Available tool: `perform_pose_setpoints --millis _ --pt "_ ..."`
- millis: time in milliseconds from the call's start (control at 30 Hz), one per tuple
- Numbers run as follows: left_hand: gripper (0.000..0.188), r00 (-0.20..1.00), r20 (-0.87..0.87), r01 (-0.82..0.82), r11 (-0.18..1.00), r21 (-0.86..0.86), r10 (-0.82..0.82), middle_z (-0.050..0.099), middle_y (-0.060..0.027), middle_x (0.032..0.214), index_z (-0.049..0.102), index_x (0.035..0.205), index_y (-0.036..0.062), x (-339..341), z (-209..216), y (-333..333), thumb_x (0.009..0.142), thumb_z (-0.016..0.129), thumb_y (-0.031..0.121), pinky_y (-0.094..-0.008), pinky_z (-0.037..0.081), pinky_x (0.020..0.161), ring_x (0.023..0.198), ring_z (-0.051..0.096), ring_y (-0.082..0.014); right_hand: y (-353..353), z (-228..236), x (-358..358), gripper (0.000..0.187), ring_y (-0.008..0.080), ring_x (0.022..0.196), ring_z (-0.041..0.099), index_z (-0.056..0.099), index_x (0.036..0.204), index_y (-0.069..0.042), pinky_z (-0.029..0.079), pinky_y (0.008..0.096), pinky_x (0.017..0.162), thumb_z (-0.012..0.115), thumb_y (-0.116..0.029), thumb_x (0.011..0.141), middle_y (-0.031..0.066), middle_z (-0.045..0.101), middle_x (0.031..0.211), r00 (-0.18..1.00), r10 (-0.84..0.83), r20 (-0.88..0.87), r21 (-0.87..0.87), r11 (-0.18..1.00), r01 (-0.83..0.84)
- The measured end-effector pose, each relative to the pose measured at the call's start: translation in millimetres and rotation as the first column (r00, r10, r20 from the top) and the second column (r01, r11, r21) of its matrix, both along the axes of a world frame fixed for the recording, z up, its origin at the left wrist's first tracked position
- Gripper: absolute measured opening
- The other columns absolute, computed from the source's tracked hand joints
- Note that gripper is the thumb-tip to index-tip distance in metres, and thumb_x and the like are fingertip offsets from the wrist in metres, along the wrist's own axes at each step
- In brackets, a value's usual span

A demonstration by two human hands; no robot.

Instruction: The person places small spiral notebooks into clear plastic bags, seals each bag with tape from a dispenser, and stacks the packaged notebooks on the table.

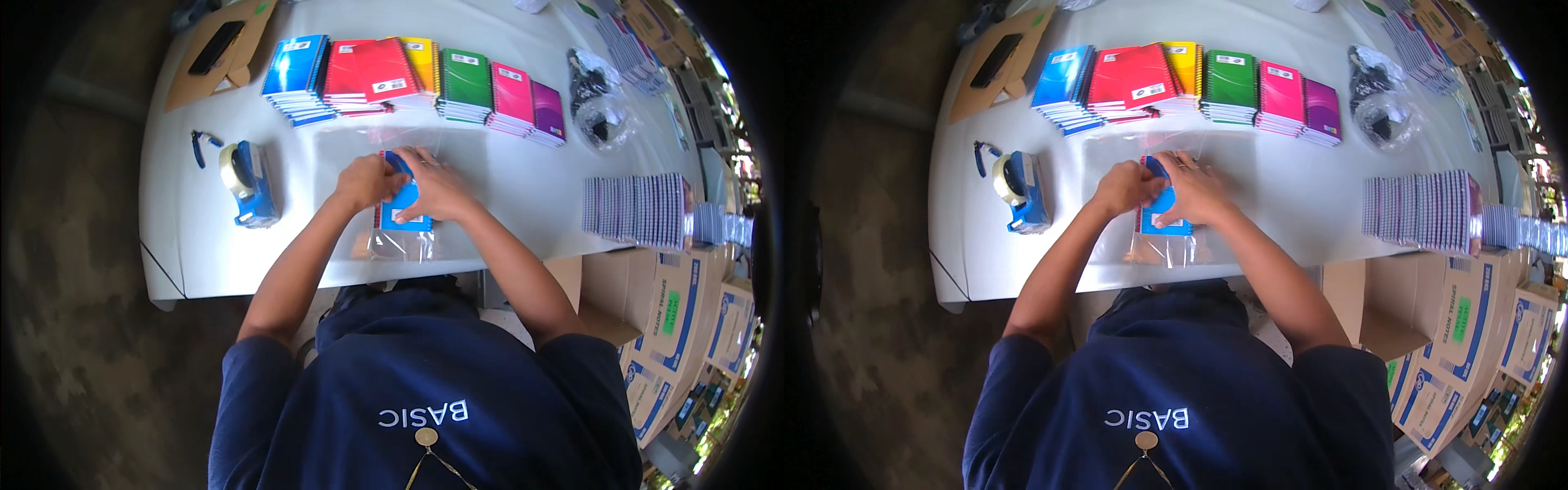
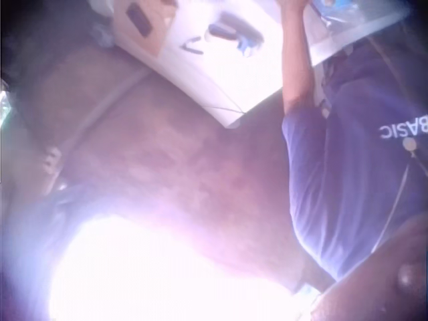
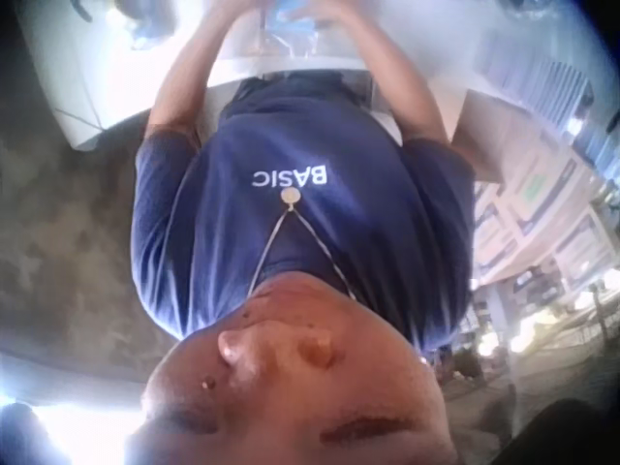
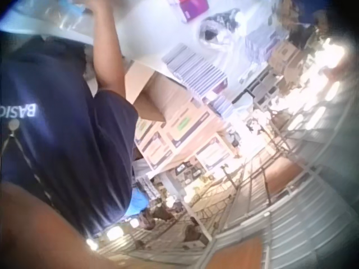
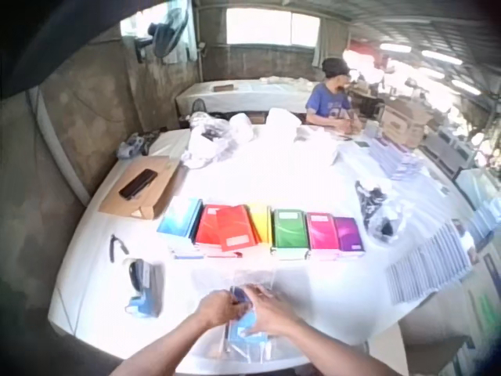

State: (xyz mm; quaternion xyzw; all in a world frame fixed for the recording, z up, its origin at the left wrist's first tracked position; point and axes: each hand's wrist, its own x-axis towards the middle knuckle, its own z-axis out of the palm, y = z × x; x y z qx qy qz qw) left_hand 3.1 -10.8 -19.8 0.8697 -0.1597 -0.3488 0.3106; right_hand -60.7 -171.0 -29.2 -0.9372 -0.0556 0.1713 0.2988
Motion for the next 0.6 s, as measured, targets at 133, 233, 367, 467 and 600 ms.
perform_pose_setpoints --millis 133,233,367,467,600 --pt "0.060 0.925 0.042 0.296 0.784 0.545 -0.378 0.069 -0.0101 0.081 0.069 0.086 0.0037 18 19 -19 0.072 0.065 0.062 -0.0368 0.051 0.072 0.081 0.067 -0.0256 -4 -6 -2 0.110 0.0269 0.138 0.025 0.027 0.139 -0.016 0.028 0.0600 0.104 0.086 -0.035 0.049 0.0062 0.035 0.144 0.999 -0.001 0.033 0.015 1.000 0.001" --pt "0.066 0.784 0.047 0.415 0.579 0.702 -0.619 0.068 -0.0131 0.092 0.067 0.099 0.0043 33 17 15 0.072 0.063 0.064 -0.0380 0.050 0.075 0.090 0.066 -0.0258 -10 -13 -4 0.110 0.0281 0.138 0.025 0.027 0.139 -0.016 0.030 0.0605 0.102 0.087 -0.034 0.048 0.0084 0.035 0.144 0.998 -0.015 0.062 0.080 0.997 0.010" --pt "0.069 0.948 0.309 0.057 0.997 0.058 -0.072 0.055 -0.0196 0.123 0.060 0.116 0.0034 28 -36 34 0.081 0.054 0.062 -0.0410 0.043 0.090 0.110 0.055 -0.0330 -9 -7 -6 0.119 0.0342 0.139 0.018 0.021 0.143 -0.010 0.022 0.0524 0.108 0.086 -0.040 0.048 0.0195 0.025 0.147 0.991 -0.072 0.111 0.130 0.990 0.058" --pt "0.073 0.875 0.483 -0.051 0.999 0.010 0.040 0.026 -0.0220 0.145 0.045 0.132 0.0039 -12 -75 16 0.088 0.039 0.062 -0.0503 0.016 0.107 0.134 0.021 -0.0383 -12 -36 -17 0.122 0.0395 0.141 0.003 0.007 0.146 -0.001 0.001 0.0574 0.109 0.079 -0.052 0.060 0.0303 0.009 0.148 0.893 -0.375 0.247 0.241 0.917 0.319" --pt "0.073 0.960 0.085 -0.230 0.923 -0.308 0.268 0.018 -0.0217 0.149 0.025 0.143 0.0007 -31 -64 -11 0.093 0.040 0.052 -0.0450 0.011 0.111 0.139 0.014 -0.0330 -8 -80 -38 0.099 0.0361 0.137 0.022 0.011 0.144 0.000 0.008 0.0545 0.110 0.069 -0.047 0.079 0.0304 0.022 0.143 0.837 -0.543 -0.069 0.291 0.791 0.538"
